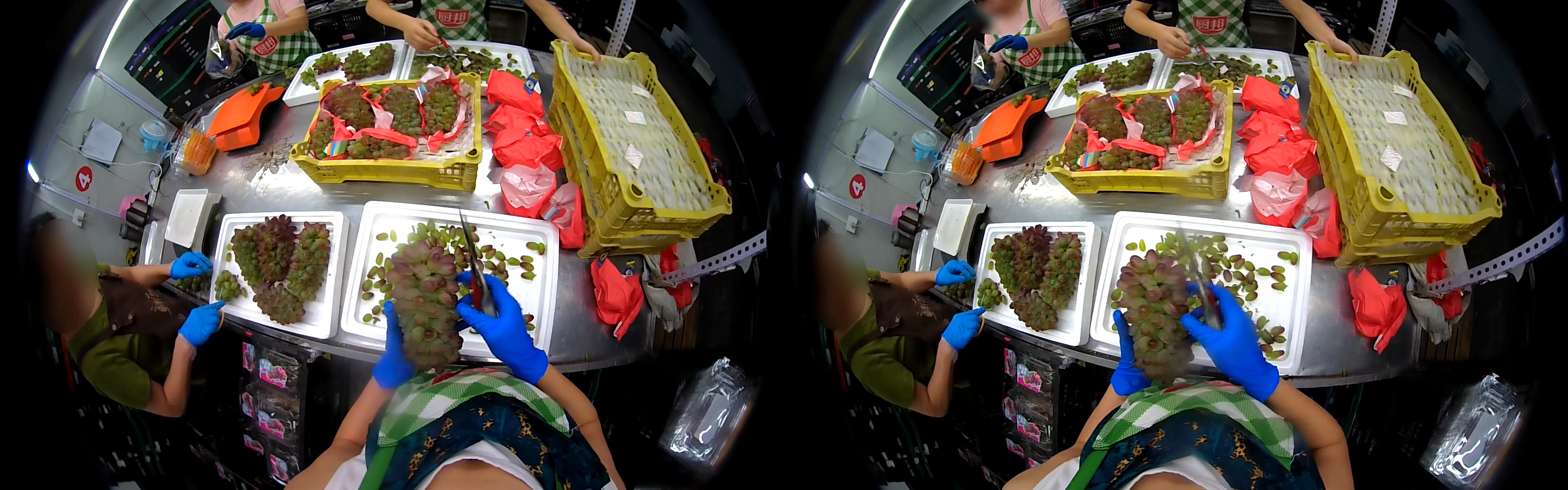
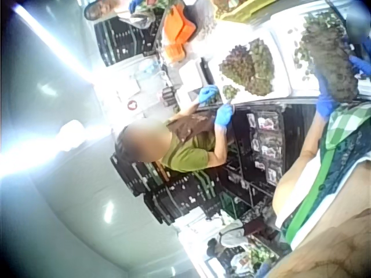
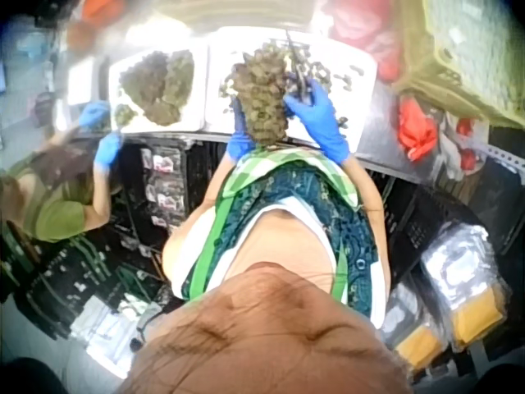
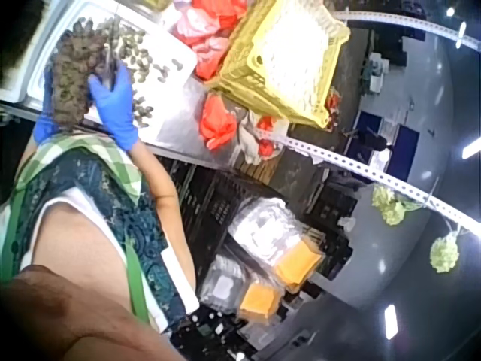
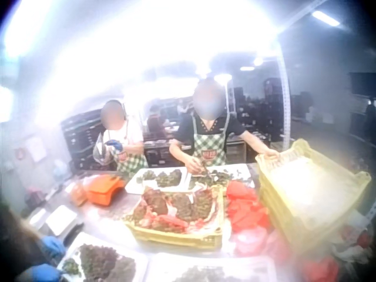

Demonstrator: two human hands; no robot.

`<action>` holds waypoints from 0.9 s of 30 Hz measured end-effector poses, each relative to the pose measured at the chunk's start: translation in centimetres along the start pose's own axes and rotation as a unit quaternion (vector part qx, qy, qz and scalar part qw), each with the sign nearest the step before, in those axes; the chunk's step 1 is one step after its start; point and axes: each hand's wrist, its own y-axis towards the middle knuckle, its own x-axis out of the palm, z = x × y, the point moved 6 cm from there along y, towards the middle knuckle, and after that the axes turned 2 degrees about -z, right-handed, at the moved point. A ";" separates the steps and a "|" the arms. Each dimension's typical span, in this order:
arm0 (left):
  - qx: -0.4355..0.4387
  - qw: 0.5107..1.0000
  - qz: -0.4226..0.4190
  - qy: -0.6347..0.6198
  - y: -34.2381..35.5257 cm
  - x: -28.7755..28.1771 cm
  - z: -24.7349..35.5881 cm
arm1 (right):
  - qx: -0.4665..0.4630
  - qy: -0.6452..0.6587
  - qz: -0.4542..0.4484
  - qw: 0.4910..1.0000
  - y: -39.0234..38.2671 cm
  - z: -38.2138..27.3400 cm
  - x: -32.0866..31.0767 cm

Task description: The person holds a bunch of grapes and uses shears to trim individual grapes and stems into a tray.

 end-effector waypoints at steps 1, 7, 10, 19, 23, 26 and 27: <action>-0.034 0.999 0.027 -0.021 -0.6 -1.3 -0.6 | -0.039 -0.058 0.029 0.997 -0.2 -2.1 -0.1; 0.001 0.988 0.121 0.097 -0.2 0.2 0.3 | -0.127 -0.171 0.065 0.975 -1.4 -5.4 0.4; 0.060 0.975 0.141 0.160 0.5 0.1 0.7 | -0.221 -0.302 0.091 0.923 -1.7 -5.7 0.9; 0.084 0.976 0.126 0.156 0.4 -0.1 0.7 | -0.161 -0.272 0.102 0.943 -1.4 -4.6 0.6; 0.068 0.982 0.139 0.112 0.4 -0.5 0.6 | -0.124 -0.189 0.097 0.969 -1.0 -3.3 0.1; 0.065 0.984 0.122 0.113 0.2 0.1 0.7 | -0.120 -0.189 0.106 0.969 -1.0 -3.8 -0.2; 0.064 0.986 0.111 0.111 0.2 0.4 0.7 | -0.119 -0.169 0.103 0.973 -1.0 -3.6 -0.3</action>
